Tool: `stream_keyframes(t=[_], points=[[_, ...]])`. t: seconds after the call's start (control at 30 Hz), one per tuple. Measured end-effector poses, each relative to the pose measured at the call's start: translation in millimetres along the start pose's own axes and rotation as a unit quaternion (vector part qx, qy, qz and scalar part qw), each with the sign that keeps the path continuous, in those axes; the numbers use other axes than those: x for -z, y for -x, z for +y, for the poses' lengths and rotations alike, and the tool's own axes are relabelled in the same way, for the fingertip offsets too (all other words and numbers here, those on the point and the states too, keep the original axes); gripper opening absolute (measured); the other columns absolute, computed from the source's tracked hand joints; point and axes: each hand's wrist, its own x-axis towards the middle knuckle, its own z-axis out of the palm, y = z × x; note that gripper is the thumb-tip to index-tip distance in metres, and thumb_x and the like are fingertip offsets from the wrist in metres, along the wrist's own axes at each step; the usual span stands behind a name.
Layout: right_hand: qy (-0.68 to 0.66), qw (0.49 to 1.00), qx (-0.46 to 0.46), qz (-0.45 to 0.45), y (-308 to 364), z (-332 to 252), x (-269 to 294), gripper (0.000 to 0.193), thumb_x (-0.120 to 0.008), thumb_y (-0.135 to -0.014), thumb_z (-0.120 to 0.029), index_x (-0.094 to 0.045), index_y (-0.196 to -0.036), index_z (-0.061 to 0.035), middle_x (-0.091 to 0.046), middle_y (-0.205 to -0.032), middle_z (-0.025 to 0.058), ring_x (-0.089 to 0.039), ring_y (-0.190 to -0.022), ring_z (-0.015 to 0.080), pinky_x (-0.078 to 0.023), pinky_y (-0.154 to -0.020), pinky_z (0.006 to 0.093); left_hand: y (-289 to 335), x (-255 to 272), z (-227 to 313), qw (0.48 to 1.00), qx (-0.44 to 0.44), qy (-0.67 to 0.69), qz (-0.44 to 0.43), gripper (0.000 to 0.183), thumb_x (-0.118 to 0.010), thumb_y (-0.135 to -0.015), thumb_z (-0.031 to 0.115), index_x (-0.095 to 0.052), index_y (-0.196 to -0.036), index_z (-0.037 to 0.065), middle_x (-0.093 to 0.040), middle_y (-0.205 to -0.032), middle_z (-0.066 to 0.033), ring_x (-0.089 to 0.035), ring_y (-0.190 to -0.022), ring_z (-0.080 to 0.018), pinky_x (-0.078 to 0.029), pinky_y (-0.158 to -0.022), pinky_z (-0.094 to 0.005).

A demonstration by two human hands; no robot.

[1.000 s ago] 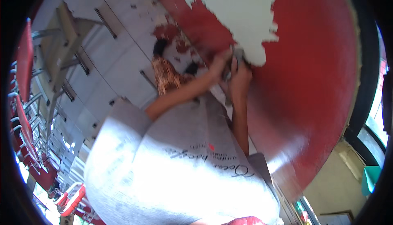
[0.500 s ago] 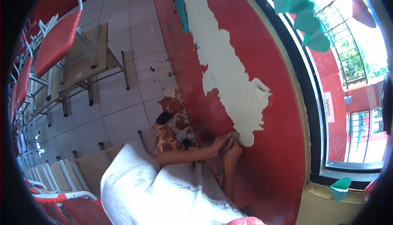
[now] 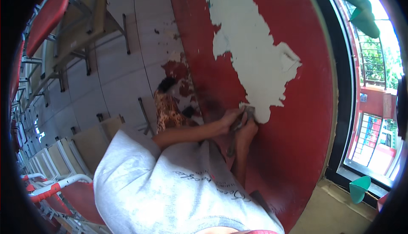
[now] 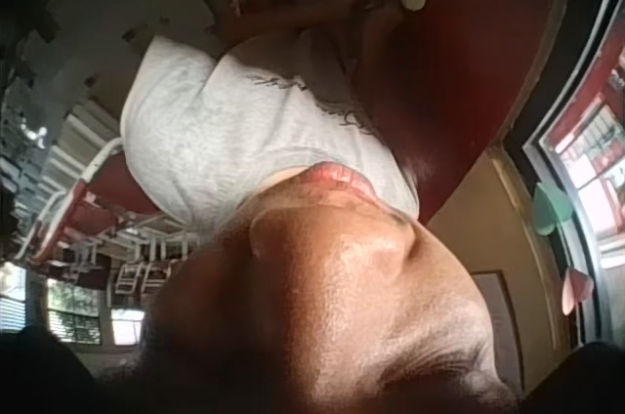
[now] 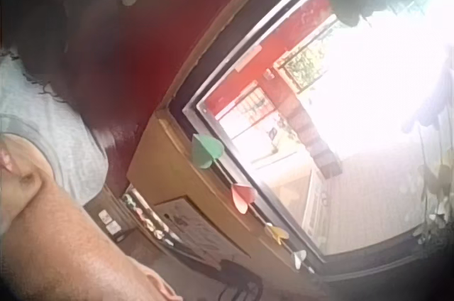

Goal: Scraping layers of old paint off a red wall using a putty knife and a secondary scraper tool.

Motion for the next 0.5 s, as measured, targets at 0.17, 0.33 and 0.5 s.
stream_keyframes(t=[0.17, 0.33, 0.5], points=[[0.06, 0.995, 0.052, -0.06, -39.0, -13.7, -21.1, 0.03, -0.048, -0.1, -0.018, -0.064, -0.098, 0.0072, -0.066, -0.087, 0.0289, -0.066, -0.087, 0.0412, -0.048, -0.077, 0.0468, -18.5, 12.2, 48.6, 0.993, -0.017, 0.115, -0.005, 0.04, -0.049, -0.101, 0.045, -0.066, -0.101, 0.009, -0.064, -0.091, -0.0046, -0.06, -0.079, -0.0111, -0.051, -0.07, -0.0349], [-0.005, 1.0, -0.008, -0.016, -11.7, -21.4, 12.3, 0.03, -0.048, -0.1, -0.017, -0.063, -0.093, 0.0082, -0.064, -0.082, 0.0282, -0.065, -0.079, 0.043, -0.047, -0.07, 0.0475, -4.9, -1.9, 14.9, 0.999, 0.022, 0.016, -0.023, 0.041, -0.055, -0.098, 0.045, -0.065, -0.108, 0.006, -0.066, -0.094, -0.0058, -0.063, -0.077, -0.012, -0.052, -0.064, -0.03], [0.04, 0.994, 0.096, 0.009, -15.9, -6.8, -0.1, 0.03, -0.051, -0.1, -0.018, -0.063, -0.096, 0.009, -0.066, -0.081, 0.0273, -0.067, -0.077, 0.0435, -0.05, -0.066, 0.0452, -2.4, 3.1, 17.4, 0.997, 0.051, 0.037, -0.041, 0.045, -0.058, -0.097, 0.043, -0.06, -0.119, 0.003, -0.065, -0.107, -0.0049, -0.064, -0.094, -0.0139, -0.054, -0.081, -0.031]])
